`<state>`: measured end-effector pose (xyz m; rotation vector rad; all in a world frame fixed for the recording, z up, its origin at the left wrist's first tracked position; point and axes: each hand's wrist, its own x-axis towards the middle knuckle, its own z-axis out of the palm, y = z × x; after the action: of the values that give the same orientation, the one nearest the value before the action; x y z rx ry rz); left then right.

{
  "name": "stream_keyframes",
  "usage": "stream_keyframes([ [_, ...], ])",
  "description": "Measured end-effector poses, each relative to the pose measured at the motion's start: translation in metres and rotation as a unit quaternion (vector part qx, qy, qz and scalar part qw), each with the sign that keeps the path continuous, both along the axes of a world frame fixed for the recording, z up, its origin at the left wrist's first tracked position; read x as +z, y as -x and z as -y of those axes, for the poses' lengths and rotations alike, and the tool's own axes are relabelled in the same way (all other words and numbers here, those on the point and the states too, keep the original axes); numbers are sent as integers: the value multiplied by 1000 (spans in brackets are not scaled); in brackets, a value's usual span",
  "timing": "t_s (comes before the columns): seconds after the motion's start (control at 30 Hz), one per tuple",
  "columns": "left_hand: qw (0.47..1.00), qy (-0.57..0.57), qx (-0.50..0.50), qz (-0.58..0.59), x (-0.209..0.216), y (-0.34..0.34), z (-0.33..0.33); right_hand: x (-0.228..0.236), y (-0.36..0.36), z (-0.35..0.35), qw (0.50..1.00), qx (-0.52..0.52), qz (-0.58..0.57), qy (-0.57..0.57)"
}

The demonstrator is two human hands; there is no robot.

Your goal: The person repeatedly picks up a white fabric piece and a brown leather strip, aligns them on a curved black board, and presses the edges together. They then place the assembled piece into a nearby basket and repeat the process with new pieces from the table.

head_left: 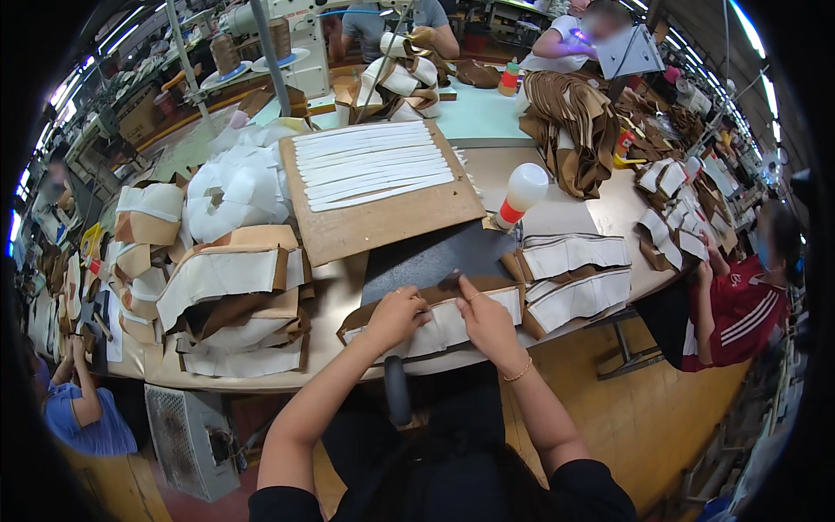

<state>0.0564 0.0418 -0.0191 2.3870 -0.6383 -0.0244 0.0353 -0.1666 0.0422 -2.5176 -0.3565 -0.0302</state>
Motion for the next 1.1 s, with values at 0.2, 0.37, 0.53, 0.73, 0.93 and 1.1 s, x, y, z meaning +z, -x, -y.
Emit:
stream_keyframes([
  [0.2, 988, -89, -6, 126, 3, 0, 2, -16, -8, -2, 995, 51, -63, 50],
  [0.37, 983, -97, 1, 154, -6, 7, 1, -1, -1, -11, 997, 12, 63, -33],
  [0.53, 999, -1, 31, 38, -4, -3, -5, -21, 0, -6, 994, 35, -65, 83],
  [0.73, 994, -63, -9, 91, 4, 4, -15, -1, -7, -12, 998, 38, 48, -4],
  [0.93, 985, -60, 20, 158, 1, 10, -16, -18, 1, -20, 998, 32, -28, 37],
  [1.1, 993, -9, 38, 107, -3, 16, -23, -2, 2, -22, 998, 61, 7, 14],
])
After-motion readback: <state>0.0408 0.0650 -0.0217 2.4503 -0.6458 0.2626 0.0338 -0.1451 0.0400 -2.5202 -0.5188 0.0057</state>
